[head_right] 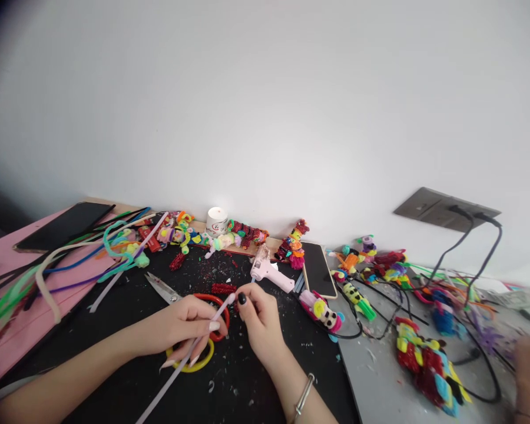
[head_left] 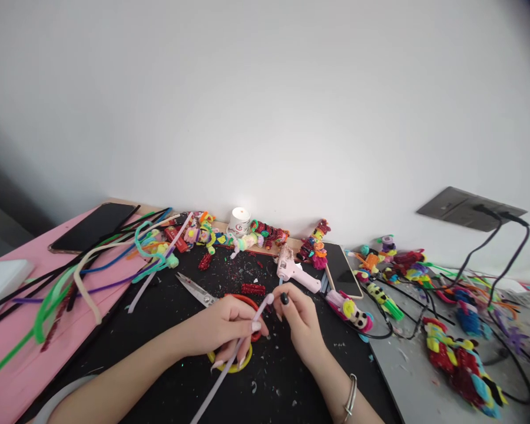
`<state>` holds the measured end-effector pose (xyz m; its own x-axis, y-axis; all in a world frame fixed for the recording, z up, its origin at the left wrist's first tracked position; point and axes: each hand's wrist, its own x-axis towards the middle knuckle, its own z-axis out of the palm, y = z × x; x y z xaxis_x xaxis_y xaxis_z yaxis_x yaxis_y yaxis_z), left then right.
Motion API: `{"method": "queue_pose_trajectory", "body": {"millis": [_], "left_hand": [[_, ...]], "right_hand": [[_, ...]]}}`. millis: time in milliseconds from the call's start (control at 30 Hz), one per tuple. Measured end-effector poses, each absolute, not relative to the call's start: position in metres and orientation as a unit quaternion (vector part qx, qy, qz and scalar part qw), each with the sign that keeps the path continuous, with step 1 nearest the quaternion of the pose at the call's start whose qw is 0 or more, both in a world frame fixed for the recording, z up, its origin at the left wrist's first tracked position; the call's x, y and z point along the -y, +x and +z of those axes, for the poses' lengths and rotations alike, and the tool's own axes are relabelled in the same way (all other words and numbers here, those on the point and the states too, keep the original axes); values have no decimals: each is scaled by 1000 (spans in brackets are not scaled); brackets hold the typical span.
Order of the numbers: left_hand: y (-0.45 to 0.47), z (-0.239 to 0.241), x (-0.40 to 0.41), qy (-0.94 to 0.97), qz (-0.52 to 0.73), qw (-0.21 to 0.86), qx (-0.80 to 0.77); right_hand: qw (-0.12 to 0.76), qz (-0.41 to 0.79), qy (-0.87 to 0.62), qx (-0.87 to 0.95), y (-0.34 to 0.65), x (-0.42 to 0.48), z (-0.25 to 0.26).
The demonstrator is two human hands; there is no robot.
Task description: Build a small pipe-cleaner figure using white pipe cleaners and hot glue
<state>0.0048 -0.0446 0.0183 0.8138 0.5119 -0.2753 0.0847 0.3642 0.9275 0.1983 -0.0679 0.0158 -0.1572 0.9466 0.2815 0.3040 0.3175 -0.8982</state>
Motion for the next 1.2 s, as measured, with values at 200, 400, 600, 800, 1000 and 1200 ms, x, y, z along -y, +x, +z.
{"method": "queue_pose_trajectory", "body": {"millis": [200, 400, 600, 800, 1000, 1200], "left_hand": [[4, 18, 40, 501, 228, 776, -307], [4, 21, 40, 439, 279, 799, -302], [5, 23, 39, 429, 292, 796, -312], [5, 22, 37, 416, 331, 781, -328], [5, 24, 36, 405, 347, 775, -338], [5, 24, 37, 414, 315, 786, -333]], "right_hand": [[445, 102, -581, 674, 221, 49, 13], [288, -38, -662, 691, 238, 33, -3], [267, -13, -702, 661, 243, 27, -12], [389, 139, -616, 671, 242, 29, 2], [468, 323, -534, 626, 238, 35, -1], [452, 381, -476, 651, 229, 40, 2]]}}
